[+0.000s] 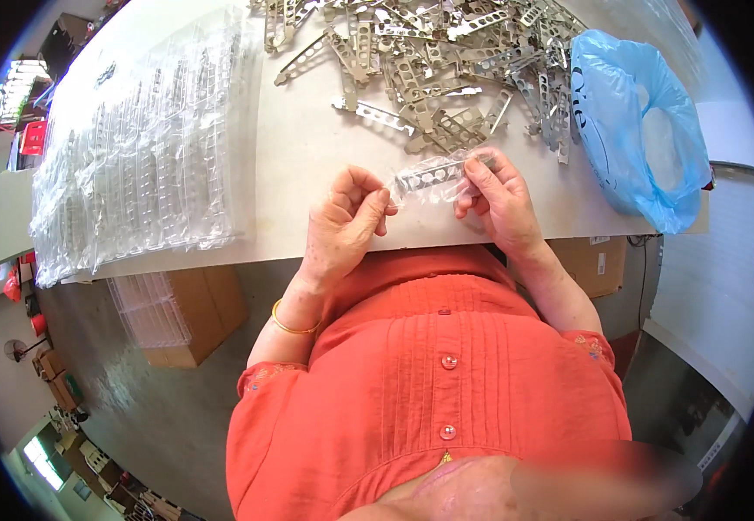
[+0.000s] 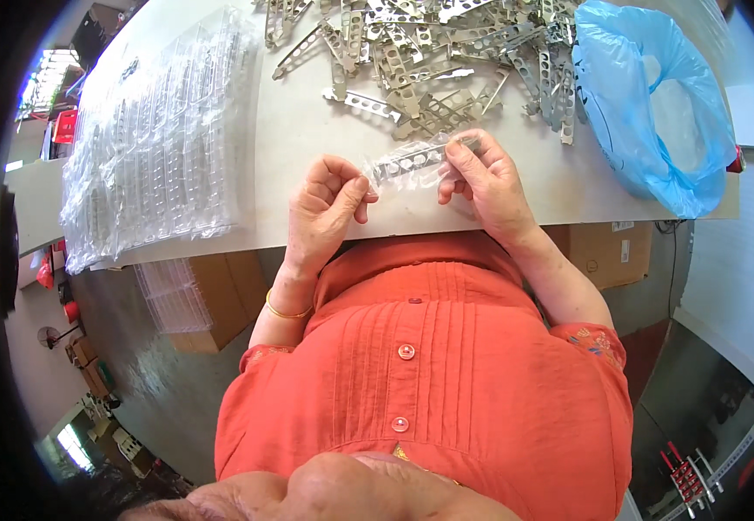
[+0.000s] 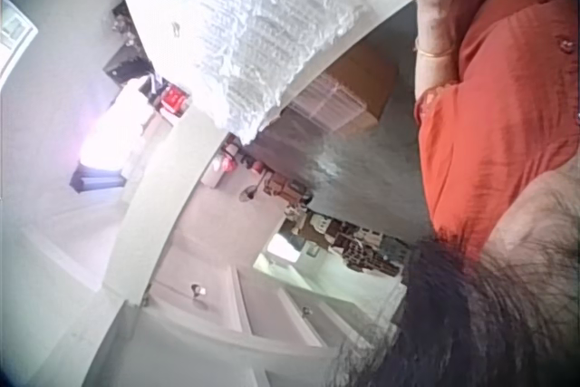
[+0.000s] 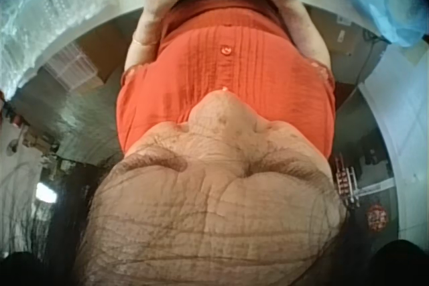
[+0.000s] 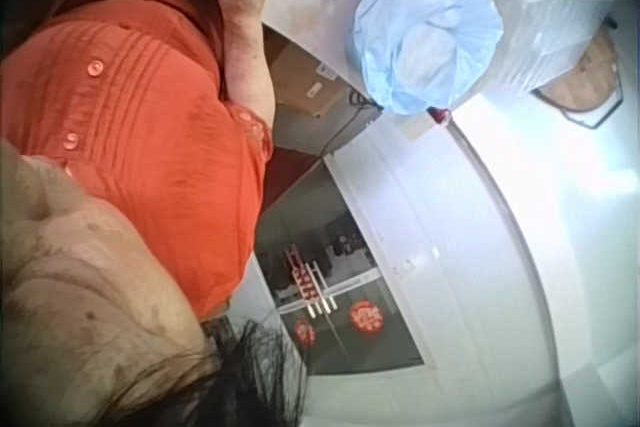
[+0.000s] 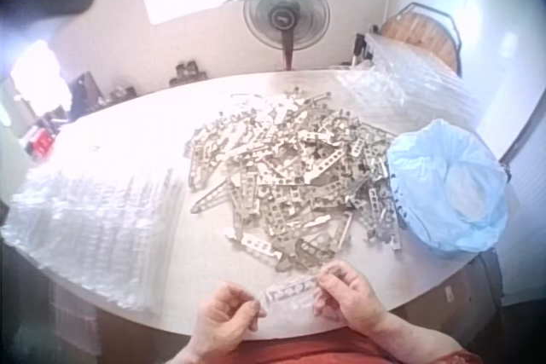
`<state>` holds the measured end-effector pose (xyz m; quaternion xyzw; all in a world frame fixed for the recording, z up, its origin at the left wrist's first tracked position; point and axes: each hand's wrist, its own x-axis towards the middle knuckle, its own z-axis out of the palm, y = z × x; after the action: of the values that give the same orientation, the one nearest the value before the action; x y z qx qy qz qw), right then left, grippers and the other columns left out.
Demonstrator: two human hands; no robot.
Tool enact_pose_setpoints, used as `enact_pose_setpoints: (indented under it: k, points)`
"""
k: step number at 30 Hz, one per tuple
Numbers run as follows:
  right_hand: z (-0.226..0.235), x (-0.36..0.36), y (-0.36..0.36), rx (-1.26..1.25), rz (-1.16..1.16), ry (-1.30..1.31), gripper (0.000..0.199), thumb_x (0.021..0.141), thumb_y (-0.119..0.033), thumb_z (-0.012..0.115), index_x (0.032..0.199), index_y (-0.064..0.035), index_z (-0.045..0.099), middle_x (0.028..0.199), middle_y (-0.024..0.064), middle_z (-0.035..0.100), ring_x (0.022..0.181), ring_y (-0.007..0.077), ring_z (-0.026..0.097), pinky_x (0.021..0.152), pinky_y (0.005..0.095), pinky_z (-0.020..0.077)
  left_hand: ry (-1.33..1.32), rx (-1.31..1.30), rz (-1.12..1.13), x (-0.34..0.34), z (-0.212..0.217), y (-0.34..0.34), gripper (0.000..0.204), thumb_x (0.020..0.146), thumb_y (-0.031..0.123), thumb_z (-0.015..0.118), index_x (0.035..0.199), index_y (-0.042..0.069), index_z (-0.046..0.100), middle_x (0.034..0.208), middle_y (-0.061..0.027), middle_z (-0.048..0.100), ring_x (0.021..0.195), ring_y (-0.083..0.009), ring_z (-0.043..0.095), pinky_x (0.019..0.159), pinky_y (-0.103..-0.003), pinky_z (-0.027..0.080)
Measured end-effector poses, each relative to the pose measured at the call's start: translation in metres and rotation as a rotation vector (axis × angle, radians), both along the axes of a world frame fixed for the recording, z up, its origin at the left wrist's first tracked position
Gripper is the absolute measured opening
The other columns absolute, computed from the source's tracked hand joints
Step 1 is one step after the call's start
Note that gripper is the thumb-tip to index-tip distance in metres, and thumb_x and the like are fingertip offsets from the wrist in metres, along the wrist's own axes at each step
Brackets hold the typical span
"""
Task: Placing metal hardware brackets into individual plastic sleeves and organizing them on a workbench.
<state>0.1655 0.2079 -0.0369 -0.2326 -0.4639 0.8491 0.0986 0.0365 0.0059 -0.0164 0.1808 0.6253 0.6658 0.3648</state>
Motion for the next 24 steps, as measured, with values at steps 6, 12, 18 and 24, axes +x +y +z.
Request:
enact_pose_setpoints:
  k: [6, 12, 18, 24]
  points:
    - [0.003, 0.0, -0.003, -0.041, -0.01, 0.014, 0.014, 0.101, -0.019, 0.059, 0.106, -0.0061, 0.056, 0.083, 0.0049, 0.062, 0.066, 0.0124, 0.062, 0.062, 0.0306, 0.0546, 0.002, -0.034, -0.053, -0.001, -0.006, 0.001, 0.008, 0.098, 0.002, 0.058, 0.104, 0.002, 0.053, 0.086, -0.0054, 0.064, 0.068, -0.0077, 0.057, 0.06, -0.021, 0.047]
    - [0.0, 0.002, -0.003, -0.026, -0.028, -0.006, 0.014, 0.101, -0.019, 0.059, 0.106, -0.0062, 0.057, 0.083, 0.0048, 0.062, 0.065, 0.0126, 0.061, 0.062, 0.0304, 0.0546, 0.057, 0.004, 0.135, -0.001, 0.003, -0.002, 0.008, 0.098, 0.002, 0.059, 0.104, 0.002, 0.054, 0.086, -0.0036, 0.063, 0.066, -0.0069, 0.056, 0.06, -0.02, 0.047]
    - [-0.003, 0.002, -0.002, 0.002, -0.092, 0.024, 0.014, 0.101, -0.019, 0.059, 0.108, -0.0068, 0.057, 0.08, 0.0046, 0.062, 0.065, 0.0139, 0.061, 0.062, 0.03, 0.0544, 0.117, -0.015, 0.211, -0.007, 0.003, -0.004, 0.008, 0.098, 0.004, 0.06, 0.103, 0.001, 0.055, 0.085, -0.0036, 0.064, 0.067, -0.0061, 0.055, 0.06, -0.02, 0.047]
    - [0.006, 0.0, -0.01, 0.217, -0.073, 0.03, 0.013, 0.102, -0.017, 0.057, 0.108, -0.0057, 0.056, 0.081, 0.0045, 0.062, 0.066, 0.0131, 0.061, 0.063, 0.0283, 0.0536, 0.205, -0.042, 0.238, -0.022, 0.003, -0.011, 0.007, 0.098, 0.004, 0.058, 0.104, 0.0, 0.055, 0.091, -0.0058, 0.065, 0.076, -0.0081, 0.058, 0.069, -0.022, 0.049]
